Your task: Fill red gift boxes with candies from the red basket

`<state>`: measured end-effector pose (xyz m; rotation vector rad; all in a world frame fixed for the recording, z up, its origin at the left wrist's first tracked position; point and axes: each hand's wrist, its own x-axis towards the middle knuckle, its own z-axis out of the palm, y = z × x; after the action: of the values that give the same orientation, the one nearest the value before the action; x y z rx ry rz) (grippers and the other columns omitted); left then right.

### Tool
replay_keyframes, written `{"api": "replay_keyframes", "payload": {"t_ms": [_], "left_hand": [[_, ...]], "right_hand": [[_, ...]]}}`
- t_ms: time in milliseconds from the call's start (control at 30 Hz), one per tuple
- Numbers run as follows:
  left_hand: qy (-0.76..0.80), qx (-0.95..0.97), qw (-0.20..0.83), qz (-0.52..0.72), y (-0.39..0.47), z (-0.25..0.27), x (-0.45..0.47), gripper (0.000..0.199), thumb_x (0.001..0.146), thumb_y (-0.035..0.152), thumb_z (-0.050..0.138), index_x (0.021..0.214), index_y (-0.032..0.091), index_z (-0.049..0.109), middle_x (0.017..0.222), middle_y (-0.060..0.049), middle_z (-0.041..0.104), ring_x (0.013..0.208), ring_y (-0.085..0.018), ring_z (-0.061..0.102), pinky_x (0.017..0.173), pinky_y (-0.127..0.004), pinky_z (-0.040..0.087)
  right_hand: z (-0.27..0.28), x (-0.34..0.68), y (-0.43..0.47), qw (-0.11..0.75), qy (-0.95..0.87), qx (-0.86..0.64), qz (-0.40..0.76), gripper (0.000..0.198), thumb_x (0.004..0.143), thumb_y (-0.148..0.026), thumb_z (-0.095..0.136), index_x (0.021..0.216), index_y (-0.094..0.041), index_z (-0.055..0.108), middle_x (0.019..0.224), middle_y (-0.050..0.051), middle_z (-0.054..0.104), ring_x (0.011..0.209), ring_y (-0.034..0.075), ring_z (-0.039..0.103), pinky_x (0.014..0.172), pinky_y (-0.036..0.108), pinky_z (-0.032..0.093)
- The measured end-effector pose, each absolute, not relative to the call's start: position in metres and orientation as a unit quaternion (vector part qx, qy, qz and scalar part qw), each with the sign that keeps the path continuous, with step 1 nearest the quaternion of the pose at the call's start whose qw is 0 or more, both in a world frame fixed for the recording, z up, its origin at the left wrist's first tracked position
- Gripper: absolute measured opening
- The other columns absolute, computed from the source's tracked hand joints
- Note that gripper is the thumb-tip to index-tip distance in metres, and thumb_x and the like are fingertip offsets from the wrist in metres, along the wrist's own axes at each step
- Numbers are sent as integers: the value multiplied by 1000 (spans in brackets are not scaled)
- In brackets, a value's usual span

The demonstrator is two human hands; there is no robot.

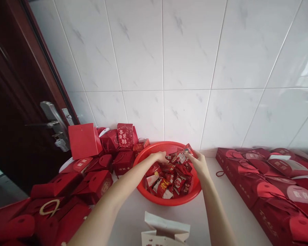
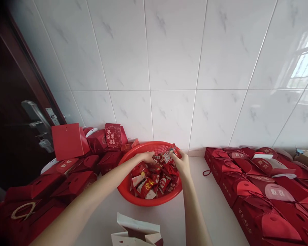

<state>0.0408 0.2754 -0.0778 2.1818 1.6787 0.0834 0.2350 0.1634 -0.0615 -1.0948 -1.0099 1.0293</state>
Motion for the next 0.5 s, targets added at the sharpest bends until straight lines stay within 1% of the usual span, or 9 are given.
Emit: {"api": "replay_keyframes", "payload": {"t_ms": [100, 167, 233, 300, 333, 367, 433, 500], "left_hand": [[590, 767, 251, 13, 279, -78, 37, 27, 50, 25, 83, 68, 19, 64, 61, 2, 64, 67, -22, 63, 62, -28, 47], [566, 771, 291, 33, 278, -72, 36, 19, 55, 24, 80, 62, 18, 63, 56, 3, 61, 63, -19, 61, 61, -28, 45], [539, 776, 320, 69, 274, -61, 34, 14, 64, 29, 75, 66, 18, 67, 61, 3, 64, 65, -18, 62, 63, -27, 46], [503, 782, 348, 124, 265, -48, 32, 18, 71, 34, 72, 75, 17, 69, 74, 1, 70, 74, -18, 64, 71, -27, 48], [476, 783, 368, 157, 259, -41, 31, 21, 73, 37, 71, 80, 17, 69, 80, 0, 72, 79, -18, 65, 76, -28, 49], [442, 783, 394, 190, 253, -36, 30, 25, 75, 39, 71, 83, 16, 69, 85, -2, 73, 83, -19, 66, 80, -29, 49], [378, 781, 439, 234, 239, -28, 29, 31, 76, 44, 72, 89, 15, 69, 90, -4, 73, 88, -21, 67, 83, -32, 50], [349, 790, 442, 240, 225, -26, 31, 33, 77, 45, 73, 91, 16, 67, 92, -5, 72, 90, -22, 67, 82, -32, 50]], "right_hand": [[-63, 236, 165, 610, -446, -481, 445, 29, 64, -40, 78, 80, -16, 72, 68, 3, 70, 60, 17, 60, 55, 28, 48], [-66, 237, 166, 590, -466, -479, 452, 29, 66, -40, 78, 82, -17, 73, 70, 2, 71, 60, 17, 61, 56, 28, 48], [-68, 237, 167, 536, -517, -466, 478, 30, 68, -44, 78, 80, -17, 74, 71, 3, 72, 61, 17, 61, 58, 29, 48], [-70, 236, 168, 473, -578, -453, 487, 33, 71, -50, 77, 74, -17, 74, 70, 3, 72, 63, 18, 62, 60, 30, 49], [-70, 236, 169, 456, -597, -453, 480, 35, 71, -52, 77, 72, -17, 75, 70, 4, 72, 65, 18, 63, 62, 30, 49], [-70, 235, 169, 456, -605, -455, 468, 37, 71, -54, 77, 73, -17, 75, 72, 4, 73, 68, 19, 64, 64, 31, 50], [-69, 234, 168, 489, -586, -454, 459, 39, 70, -56, 79, 79, -18, 76, 77, 5, 75, 75, 21, 67, 68, 32, 52], [-66, 234, 166, 520, -558, -421, 491, 42, 69, -58, 80, 83, -19, 74, 81, 6, 76, 80, 23, 70, 73, 33, 54]]}}
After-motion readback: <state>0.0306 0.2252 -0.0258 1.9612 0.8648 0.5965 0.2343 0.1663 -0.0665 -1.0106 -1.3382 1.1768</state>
